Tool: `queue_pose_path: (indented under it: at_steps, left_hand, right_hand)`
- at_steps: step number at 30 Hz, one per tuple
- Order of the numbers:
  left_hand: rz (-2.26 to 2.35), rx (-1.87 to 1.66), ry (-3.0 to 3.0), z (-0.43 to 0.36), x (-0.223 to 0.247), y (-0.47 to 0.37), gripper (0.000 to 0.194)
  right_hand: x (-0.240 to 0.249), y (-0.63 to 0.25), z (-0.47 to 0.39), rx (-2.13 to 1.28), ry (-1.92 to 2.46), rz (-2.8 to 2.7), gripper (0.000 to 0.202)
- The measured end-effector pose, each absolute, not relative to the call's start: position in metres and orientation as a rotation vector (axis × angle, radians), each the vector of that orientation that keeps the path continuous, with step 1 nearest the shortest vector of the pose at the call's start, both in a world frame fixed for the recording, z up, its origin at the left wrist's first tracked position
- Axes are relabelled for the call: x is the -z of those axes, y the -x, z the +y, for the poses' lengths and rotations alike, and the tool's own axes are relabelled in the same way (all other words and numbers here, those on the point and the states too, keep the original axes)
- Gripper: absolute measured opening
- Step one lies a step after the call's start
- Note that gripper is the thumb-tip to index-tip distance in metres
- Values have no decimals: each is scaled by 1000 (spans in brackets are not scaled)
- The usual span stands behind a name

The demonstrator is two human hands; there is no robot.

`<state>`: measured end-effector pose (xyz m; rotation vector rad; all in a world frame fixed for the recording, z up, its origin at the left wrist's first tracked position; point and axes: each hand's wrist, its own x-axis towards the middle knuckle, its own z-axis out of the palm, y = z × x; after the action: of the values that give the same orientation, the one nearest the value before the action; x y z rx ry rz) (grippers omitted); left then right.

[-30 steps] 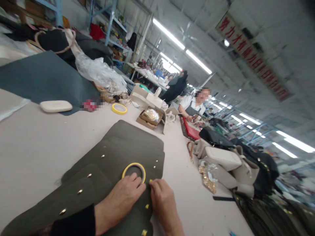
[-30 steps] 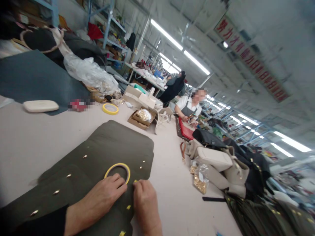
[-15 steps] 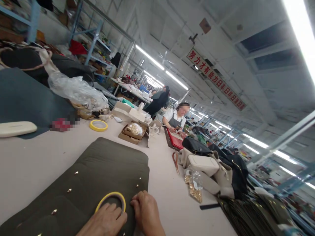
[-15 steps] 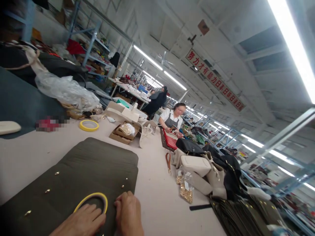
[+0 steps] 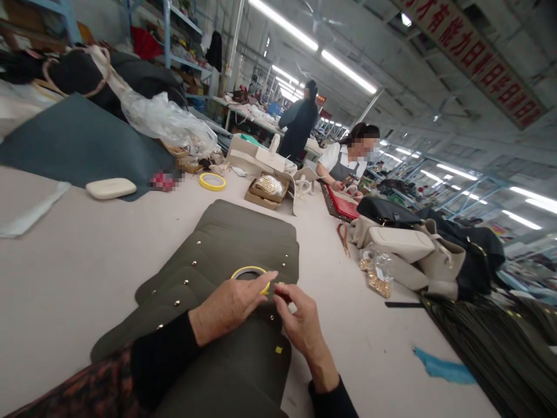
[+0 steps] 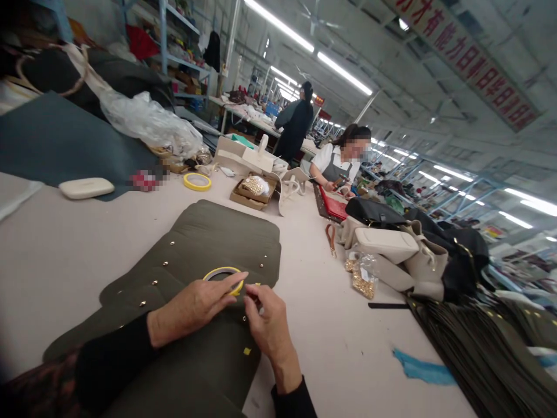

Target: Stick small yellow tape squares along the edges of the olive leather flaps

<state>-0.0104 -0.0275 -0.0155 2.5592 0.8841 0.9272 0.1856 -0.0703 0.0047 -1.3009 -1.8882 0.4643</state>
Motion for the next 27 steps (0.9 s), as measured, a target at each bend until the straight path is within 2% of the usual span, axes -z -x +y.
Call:
queue_pose_path:
  at_steps: [8,13,16,20,24,27]
  left_hand:
    - [881,-824,-2564,-32,9,8,39]
    - [877,-713,-2557,-30,5,9,12]
    - [963,-698,-2585,-30,4,7,13]
    - [976,-756,-2705,-35,1,4,16]
    - [943,-871,-2741,-42,0,1,18]
    - [1019,-750,-2758,-42,4,1,15]
  right_hand:
    - [3,-173,-66,-182,1188,-2074,14]
    - [10,-171,-69,-8,1201,-2051,15]
    - [6,-165,-72,-10,1282,-1960,17]
    - [0,-163,-73,-469,1511,-1635,14]
    - [3,-180,-69,-919,1640,-1147,27]
    - [5,-195,-75,-1177,1702,-1131,33]
